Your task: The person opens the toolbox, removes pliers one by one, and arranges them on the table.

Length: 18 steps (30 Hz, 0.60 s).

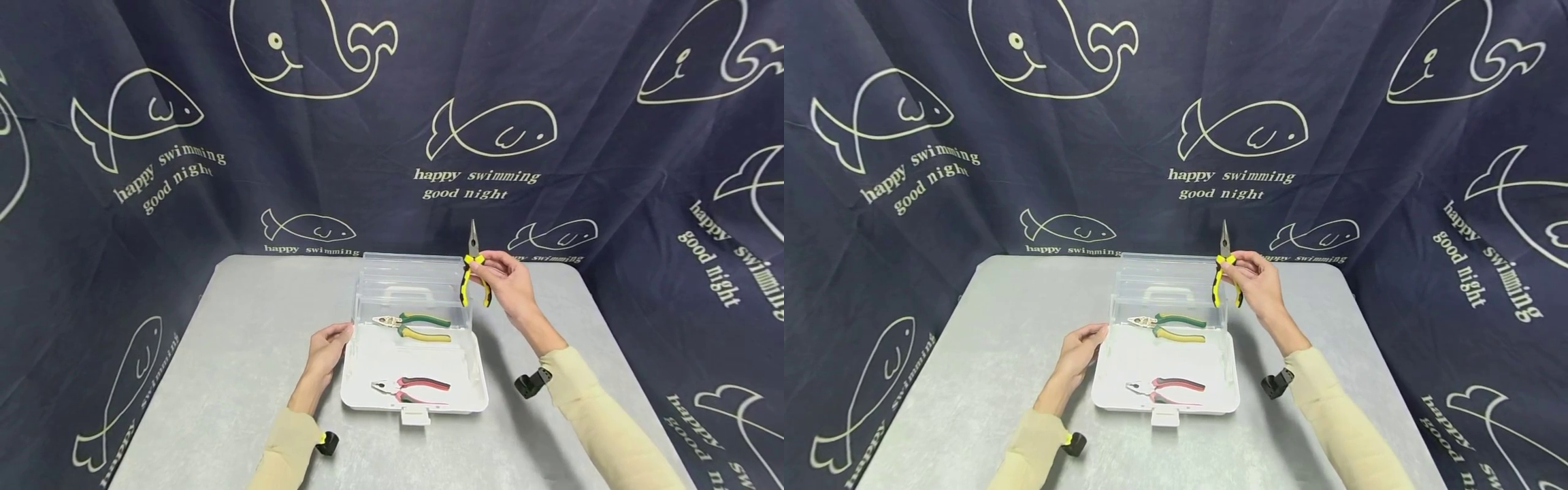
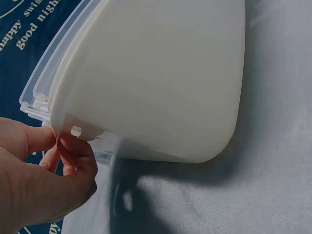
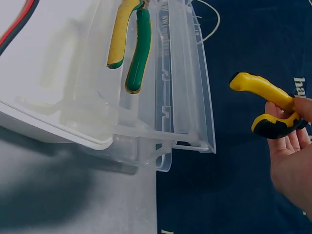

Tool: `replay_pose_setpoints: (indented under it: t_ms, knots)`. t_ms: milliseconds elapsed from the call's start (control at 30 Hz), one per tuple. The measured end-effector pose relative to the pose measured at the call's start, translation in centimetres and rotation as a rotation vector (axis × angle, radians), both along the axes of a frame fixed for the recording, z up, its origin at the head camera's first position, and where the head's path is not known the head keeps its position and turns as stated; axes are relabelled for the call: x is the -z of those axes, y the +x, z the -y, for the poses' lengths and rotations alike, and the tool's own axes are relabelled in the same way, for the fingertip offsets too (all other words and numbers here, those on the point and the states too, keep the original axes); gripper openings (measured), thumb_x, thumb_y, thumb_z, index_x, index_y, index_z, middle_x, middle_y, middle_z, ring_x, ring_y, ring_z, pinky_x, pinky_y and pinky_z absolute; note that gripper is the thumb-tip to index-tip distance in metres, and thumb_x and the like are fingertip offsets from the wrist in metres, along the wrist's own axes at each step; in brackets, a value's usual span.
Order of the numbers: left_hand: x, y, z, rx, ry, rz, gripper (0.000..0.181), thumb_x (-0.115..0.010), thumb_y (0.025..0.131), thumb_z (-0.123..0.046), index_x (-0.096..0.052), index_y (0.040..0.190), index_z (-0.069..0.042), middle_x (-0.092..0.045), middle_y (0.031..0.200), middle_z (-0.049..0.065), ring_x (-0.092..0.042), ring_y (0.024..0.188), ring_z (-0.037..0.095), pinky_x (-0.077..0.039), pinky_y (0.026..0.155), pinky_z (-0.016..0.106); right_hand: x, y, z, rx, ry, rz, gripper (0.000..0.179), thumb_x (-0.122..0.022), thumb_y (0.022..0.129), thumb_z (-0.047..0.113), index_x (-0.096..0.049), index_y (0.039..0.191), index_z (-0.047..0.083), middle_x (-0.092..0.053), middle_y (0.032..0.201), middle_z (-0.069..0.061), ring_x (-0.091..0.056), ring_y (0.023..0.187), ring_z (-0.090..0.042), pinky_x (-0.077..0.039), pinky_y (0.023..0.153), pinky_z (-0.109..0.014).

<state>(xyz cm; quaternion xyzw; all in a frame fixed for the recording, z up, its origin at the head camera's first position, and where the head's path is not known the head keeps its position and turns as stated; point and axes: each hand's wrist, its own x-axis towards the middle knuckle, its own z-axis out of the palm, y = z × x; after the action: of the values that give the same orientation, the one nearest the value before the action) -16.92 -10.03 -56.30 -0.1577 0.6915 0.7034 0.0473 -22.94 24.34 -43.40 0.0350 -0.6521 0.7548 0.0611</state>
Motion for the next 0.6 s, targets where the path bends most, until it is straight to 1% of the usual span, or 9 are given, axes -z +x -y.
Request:
replay_pose_setpoints:
  t_ms: [100, 233, 400, 600]
  knots:
    - [0.0, 0.0, 0.0, -0.001, 0.002, -0.004, 0.03, -0.068, 0.101, -0.016, -0.069, 0.121, 0.006, -0.073, 0.096, 0.007, -0.062, 0.078, 0.01, -0.05, 0.066, 0.022, 0.3, 0.2, -0.5, -0.004, -0.029, 0.013, 0.029, -0.073, 0.091, -0.007, -0.058, 0.116, -0.011, -0.074, 0.092, -0.001, -0.074, 0.083, -0.011, -0.059, 0.081, -0.031]
    - [0.0, 0.0, 0.0, 0.001, 0.004, 0.002, 0.028, -0.068, 0.101, -0.016, -0.07, 0.12, 0.004, -0.072, 0.095, 0.005, -0.062, 0.079, 0.01, -0.05, 0.067, 0.022, 0.8, 0.4, -1.3, 0.01, -0.035, 0.037, 0.028, -0.073, 0.093, -0.004, -0.058, 0.116, -0.01, -0.075, 0.093, -0.001, -0.074, 0.084, -0.011, -0.059, 0.081, -0.03]
    - [0.0, 0.0, 0.1, 0.001, -0.007, 0.01, 0.028, -0.068, 0.1, -0.017, -0.07, 0.12, 0.003, -0.072, 0.095, 0.003, -0.062, 0.08, 0.01, -0.05, 0.068, 0.022, 1.5, 0.7, -2.2, 0.018, -0.072, 0.063, 0.025, -0.071, 0.094, -0.002, -0.059, 0.116, -0.008, -0.076, 0.095, -0.002, -0.074, 0.086, -0.012, -0.058, 0.083, -0.031]
    - [0.1, 0.0, 0.1, 0.008, -0.001, 0.01, 0.029, -0.068, 0.101, -0.017, -0.07, 0.121, 0.003, -0.072, 0.097, 0.005, -0.063, 0.08, 0.011, -0.051, 0.069, 0.023, 2.4, 1.1, -3.3, 0.017, -0.109, 0.082, 0.022, -0.071, 0.095, -0.002, -0.063, 0.115, -0.006, -0.078, 0.097, -0.004, -0.075, 0.087, -0.013, -0.058, 0.084, -0.031]
